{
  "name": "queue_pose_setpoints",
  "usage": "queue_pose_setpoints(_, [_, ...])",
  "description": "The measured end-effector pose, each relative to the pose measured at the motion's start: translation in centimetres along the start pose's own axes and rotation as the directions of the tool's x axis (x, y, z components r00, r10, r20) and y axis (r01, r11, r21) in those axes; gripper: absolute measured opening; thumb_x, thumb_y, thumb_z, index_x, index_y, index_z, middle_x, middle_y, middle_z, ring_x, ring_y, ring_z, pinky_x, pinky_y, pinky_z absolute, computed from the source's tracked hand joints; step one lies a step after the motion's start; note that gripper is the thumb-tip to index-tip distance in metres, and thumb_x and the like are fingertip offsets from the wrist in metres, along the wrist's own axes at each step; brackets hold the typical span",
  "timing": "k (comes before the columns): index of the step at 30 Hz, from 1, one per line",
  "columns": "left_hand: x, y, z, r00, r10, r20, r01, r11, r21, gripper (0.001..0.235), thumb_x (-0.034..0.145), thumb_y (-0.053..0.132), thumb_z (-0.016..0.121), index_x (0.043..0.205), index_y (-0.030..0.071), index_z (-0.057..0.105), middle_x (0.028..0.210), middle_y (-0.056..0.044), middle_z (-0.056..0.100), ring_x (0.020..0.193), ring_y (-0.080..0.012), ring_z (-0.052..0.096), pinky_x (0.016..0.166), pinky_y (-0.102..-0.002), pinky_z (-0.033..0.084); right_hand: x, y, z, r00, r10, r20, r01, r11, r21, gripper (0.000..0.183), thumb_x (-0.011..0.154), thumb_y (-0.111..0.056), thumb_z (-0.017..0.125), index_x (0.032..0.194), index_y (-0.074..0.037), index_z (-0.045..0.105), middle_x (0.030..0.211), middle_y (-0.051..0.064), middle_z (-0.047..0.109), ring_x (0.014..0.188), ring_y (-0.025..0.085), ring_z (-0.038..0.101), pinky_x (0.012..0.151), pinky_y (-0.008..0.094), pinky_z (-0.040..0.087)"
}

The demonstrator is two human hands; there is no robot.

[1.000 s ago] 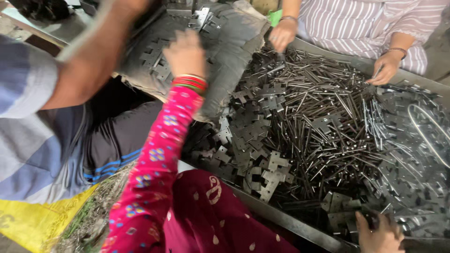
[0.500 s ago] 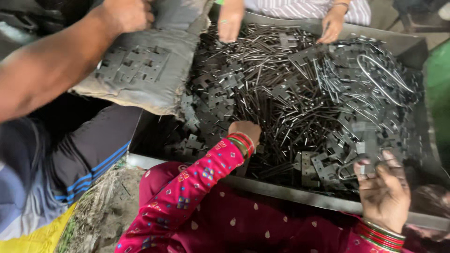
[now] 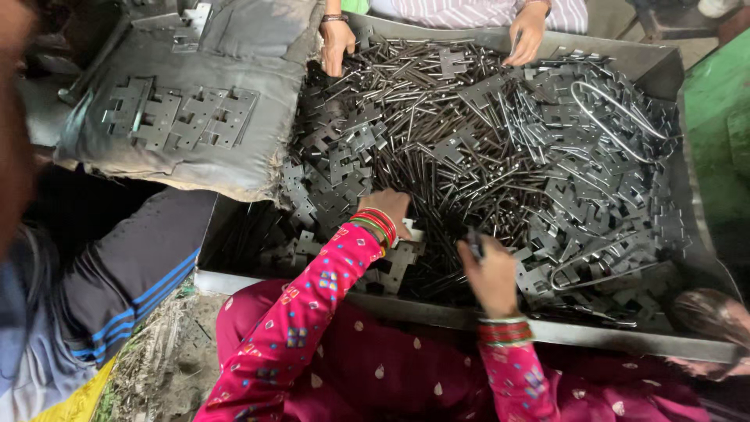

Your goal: The person sorts various metal hinges and pins by hand from a large bin into a separate pile on a padded surface.

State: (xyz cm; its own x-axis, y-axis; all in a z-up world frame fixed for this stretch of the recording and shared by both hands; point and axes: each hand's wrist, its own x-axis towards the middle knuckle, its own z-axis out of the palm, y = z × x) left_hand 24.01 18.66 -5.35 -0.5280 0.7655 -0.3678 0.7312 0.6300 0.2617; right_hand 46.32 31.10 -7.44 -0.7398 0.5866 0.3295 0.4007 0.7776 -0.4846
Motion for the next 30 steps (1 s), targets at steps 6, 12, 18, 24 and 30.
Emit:
queue_pose_setpoints(6, [0.8, -1.5, 0.0, 0.841, 0.417, -0.346, -0.531, 0.759, -0.377, 0.038, 0.074, 0.034, 0.090, 0.091, 0.007, 0.070, 0.086, -0.012, 0.076, 0.078, -0.0277, 0.075, 0.074, -0.043, 0.061, 1.3, -0.6, 3.7, 0.970, 0.007, 0.243, 0.071, 0.947, -0.315, 0.037, 0.071, -0.029, 0.083, 0.099, -0.009, 0.068, 0.100, 0.011, 0.069, 0.098, 0.035, 0.068, 0.080, 0.052, 0.052])
queue_pose_setpoints(12, [-1.8, -1.7, -5.6, 0.947, 0.156, -0.282, -0.297, 0.086, -0.951, 0.033, 0.085, 0.031, 0.080, 0.103, 0.008, 0.065, 0.079, -0.007, 0.073, 0.058, -0.0149, 0.068, 0.048, -0.034, 0.055, 1.4, 1.1, 2.1, 0.987, -0.058, 0.152, 0.071, 0.995, -0.076, 0.040, 0.081, -0.033, 0.083, 0.105, -0.005, 0.069, 0.103, 0.016, 0.072, 0.095, 0.037, 0.069, 0.081, 0.047, 0.054])
queue_pose_setpoints(18, [-1.0, -2.0, -6.1, 0.918, -0.345, -0.195, -0.357, -0.505, -0.786, 0.037, 0.097, 0.028, 0.075, 0.115, -0.004, 0.069, 0.089, -0.011, 0.072, 0.067, -0.0207, 0.070, 0.053, -0.040, 0.063, -0.2, 3.1, -3.0, 0.924, 0.380, 0.044, -0.270, 0.565, 0.780, 0.033, 0.102, -0.026, 0.079, 0.115, 0.004, 0.073, 0.106, 0.018, 0.075, 0.094, 0.019, 0.064, 0.093, 0.041, 0.050])
queue_pose_setpoints(24, [-3.0, 1.5, -4.4, 0.992, -0.058, -0.116, -0.129, -0.354, -0.927, 0.031, 0.103, 0.031, 0.055, 0.110, 0.004, 0.068, 0.084, -0.016, 0.071, 0.066, -0.0273, 0.072, 0.046, -0.039, 0.056, 0.1, 1.8, -4.7, 0.749, 0.381, 0.542, -0.480, -0.253, 0.840, 0.033, 0.095, -0.026, 0.062, 0.122, -0.007, 0.062, 0.111, 0.015, 0.070, 0.088, 0.020, 0.066, 0.091, 0.056, 0.056])
queue_pose_setpoints(30, [-7.6, 10.7, 2.2, 0.930, 0.200, -0.310, -0.346, 0.760, -0.550, 0.065, 0.091, 0.033, 0.068, 0.136, -0.007, 0.042, 0.082, -0.027, 0.069, 0.074, -0.0464, 0.068, 0.073, -0.053, 0.056, -1.4, -1.0, -2.5, 0.768, 0.287, 0.573, -0.548, -0.167, 0.819, 0.047, 0.105, -0.047, 0.059, 0.122, -0.004, 0.067, 0.101, 0.007, 0.068, 0.079, 0.016, 0.061, 0.070, 0.036, 0.049])
